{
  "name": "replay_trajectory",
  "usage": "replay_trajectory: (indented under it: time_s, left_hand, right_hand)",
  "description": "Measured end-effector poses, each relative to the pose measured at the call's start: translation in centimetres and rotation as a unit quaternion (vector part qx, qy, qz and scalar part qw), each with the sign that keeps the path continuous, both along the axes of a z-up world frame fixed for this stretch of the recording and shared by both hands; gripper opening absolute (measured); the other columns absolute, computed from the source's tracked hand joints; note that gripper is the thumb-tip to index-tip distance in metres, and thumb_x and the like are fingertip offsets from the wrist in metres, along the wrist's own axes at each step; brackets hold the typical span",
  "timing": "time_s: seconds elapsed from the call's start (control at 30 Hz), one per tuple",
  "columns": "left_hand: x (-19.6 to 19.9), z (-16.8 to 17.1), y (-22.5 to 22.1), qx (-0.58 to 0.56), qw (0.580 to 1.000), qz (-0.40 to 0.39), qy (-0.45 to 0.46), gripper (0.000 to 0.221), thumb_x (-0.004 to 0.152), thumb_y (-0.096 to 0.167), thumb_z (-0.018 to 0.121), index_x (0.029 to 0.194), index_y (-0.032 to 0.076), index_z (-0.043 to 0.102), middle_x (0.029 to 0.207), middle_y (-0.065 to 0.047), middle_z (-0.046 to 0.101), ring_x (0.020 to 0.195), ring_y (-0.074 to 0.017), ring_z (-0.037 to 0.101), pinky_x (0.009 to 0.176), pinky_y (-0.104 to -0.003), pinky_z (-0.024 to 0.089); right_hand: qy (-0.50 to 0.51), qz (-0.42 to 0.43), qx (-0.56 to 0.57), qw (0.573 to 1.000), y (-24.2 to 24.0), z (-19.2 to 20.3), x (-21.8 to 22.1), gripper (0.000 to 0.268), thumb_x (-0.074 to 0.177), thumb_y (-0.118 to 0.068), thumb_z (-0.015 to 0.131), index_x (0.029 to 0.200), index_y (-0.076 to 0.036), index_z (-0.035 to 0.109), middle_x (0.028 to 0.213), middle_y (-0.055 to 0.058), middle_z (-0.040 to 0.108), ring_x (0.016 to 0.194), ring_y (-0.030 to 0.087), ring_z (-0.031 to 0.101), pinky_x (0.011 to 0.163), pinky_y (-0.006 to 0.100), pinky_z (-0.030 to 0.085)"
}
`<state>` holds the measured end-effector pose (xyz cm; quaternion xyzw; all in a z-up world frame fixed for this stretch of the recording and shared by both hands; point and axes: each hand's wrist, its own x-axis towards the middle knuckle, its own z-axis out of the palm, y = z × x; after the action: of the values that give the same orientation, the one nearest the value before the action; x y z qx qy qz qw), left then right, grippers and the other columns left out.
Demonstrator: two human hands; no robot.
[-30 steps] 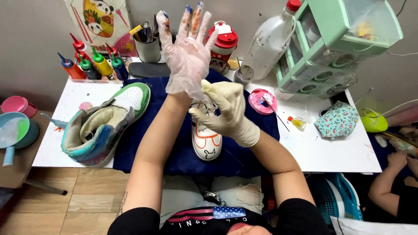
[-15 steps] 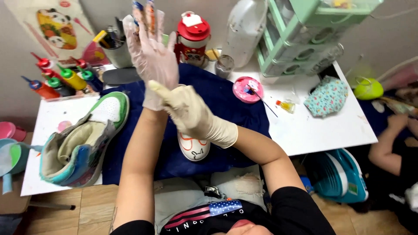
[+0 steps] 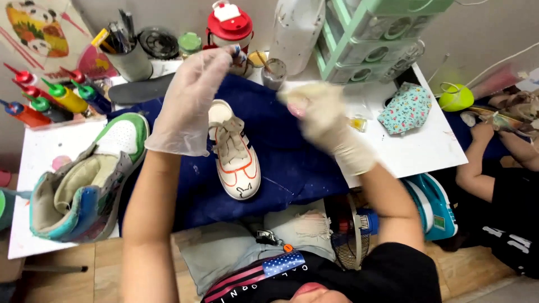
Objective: Painting detailed black lines and applying materials to customize a sneaker.
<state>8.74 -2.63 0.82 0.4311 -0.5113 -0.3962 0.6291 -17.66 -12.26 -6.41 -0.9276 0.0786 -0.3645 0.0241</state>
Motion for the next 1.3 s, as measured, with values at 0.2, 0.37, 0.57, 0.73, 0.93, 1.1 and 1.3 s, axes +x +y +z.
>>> replay_trajectory:
  time_s: [0.2, 0.37, 0.57, 0.73, 0.93, 1.1, 1.3]
  left_hand:
    - [0.9, -3.9, 0.8, 0.158, 0.955, 0.108, -0.228, 0.029, 0.099, 0.047, 0.061, 0.100, 0.026, 0.080, 0.081, 0.003, 0.071, 0.083, -0.0132, 0.068, 0.082, -0.034, 0.052]
    - [1.9, -6.8, 0.1, 0.203, 0.934, 0.100, -0.277, 0.046, 0.098, 0.052, 0.062, 0.082, 0.009, 0.069, 0.062, -0.007, 0.063, 0.064, -0.0224, 0.069, 0.070, -0.034, 0.053]
    - [0.4, -7.4, -0.2, 0.169, 0.929, 0.066, -0.322, 0.058, 0.101, 0.057, 0.057, 0.078, 0.005, 0.071, 0.070, -0.012, 0.069, 0.076, -0.0302, 0.072, 0.077, -0.042, 0.056]
    - [2.2, -11.1, -1.1, 0.029, 0.951, 0.091, -0.295, 0.039, 0.109, 0.034, 0.059, 0.094, 0.000, 0.070, 0.087, -0.024, 0.062, 0.094, -0.0431, 0.066, 0.089, -0.050, 0.051]
    - [4.5, -14.7, -0.4, -0.083, 0.952, 0.196, -0.221, 0.021, 0.110, 0.016, 0.065, 0.092, 0.005, 0.065, 0.083, -0.012, 0.055, 0.086, -0.0269, 0.060, 0.090, -0.037, 0.049]
    - [3.5, -15.1, -0.8, -0.158, 0.951, 0.232, -0.130, 0.014, 0.109, 0.007, 0.058, 0.098, -0.001, 0.059, 0.074, -0.013, 0.059, 0.073, -0.0210, 0.061, 0.076, -0.033, 0.052]
    - [0.5, -11.6, 1.4, -0.232, 0.925, 0.176, -0.244, 0.031, 0.095, 0.002, 0.060, 0.124, 0.001, 0.049, 0.130, -0.020, 0.059, 0.124, -0.0336, 0.060, 0.113, -0.044, 0.046]
  right_hand:
    - [0.043, -0.212, -0.103, 0.971, -11.5, -9.8, -15.0, 0.019, 0.103, -0.008, 0.073, 0.096, -0.023, 0.081, 0.096, -0.008, 0.072, 0.087, 0.021, 0.061, 0.080, 0.034, 0.044]
    - [0.078, -0.133, 0.025, 0.988, -10.9, -13.8, -12.3, 0.046, 0.089, -0.022, 0.083, 0.133, -0.034, 0.075, 0.094, 0.007, 0.065, 0.081, 0.035, 0.060, 0.070, 0.051, 0.048]
    - [0.036, -0.122, -0.056, 0.990, -11.8, -15.2, -11.2, 0.019, 0.102, -0.032, 0.076, 0.119, -0.036, 0.083, 0.096, -0.006, 0.067, 0.088, 0.020, 0.058, 0.083, 0.034, 0.049]
    - [-0.194, -0.075, 0.091, 0.974, -10.4, -13.9, -9.7, 0.012, 0.106, -0.014, 0.070, 0.111, -0.006, 0.077, 0.104, 0.010, 0.073, 0.085, 0.032, 0.069, 0.081, 0.040, 0.056]
    - [-0.297, -0.130, 0.185, 0.928, -9.5, -16.3, -8.9, 0.019, 0.101, -0.003, 0.078, 0.096, -0.003, 0.060, 0.083, 0.010, 0.066, 0.079, 0.027, 0.063, 0.082, 0.037, 0.050]
    - [-0.247, -0.185, 0.232, 0.922, -7.6, -15.0, -8.1, 0.015, 0.107, 0.005, 0.056, 0.115, 0.002, 0.069, 0.086, 0.014, 0.068, 0.081, 0.024, 0.069, 0.081, 0.036, 0.054]
    - [-0.155, -0.221, 0.131, 0.954, -7.4, -15.2, -8.0, 0.035, 0.117, -0.009, 0.043, 0.116, 0.007, 0.074, 0.104, 0.020, 0.070, 0.092, 0.030, 0.070, 0.087, 0.039, 0.059]
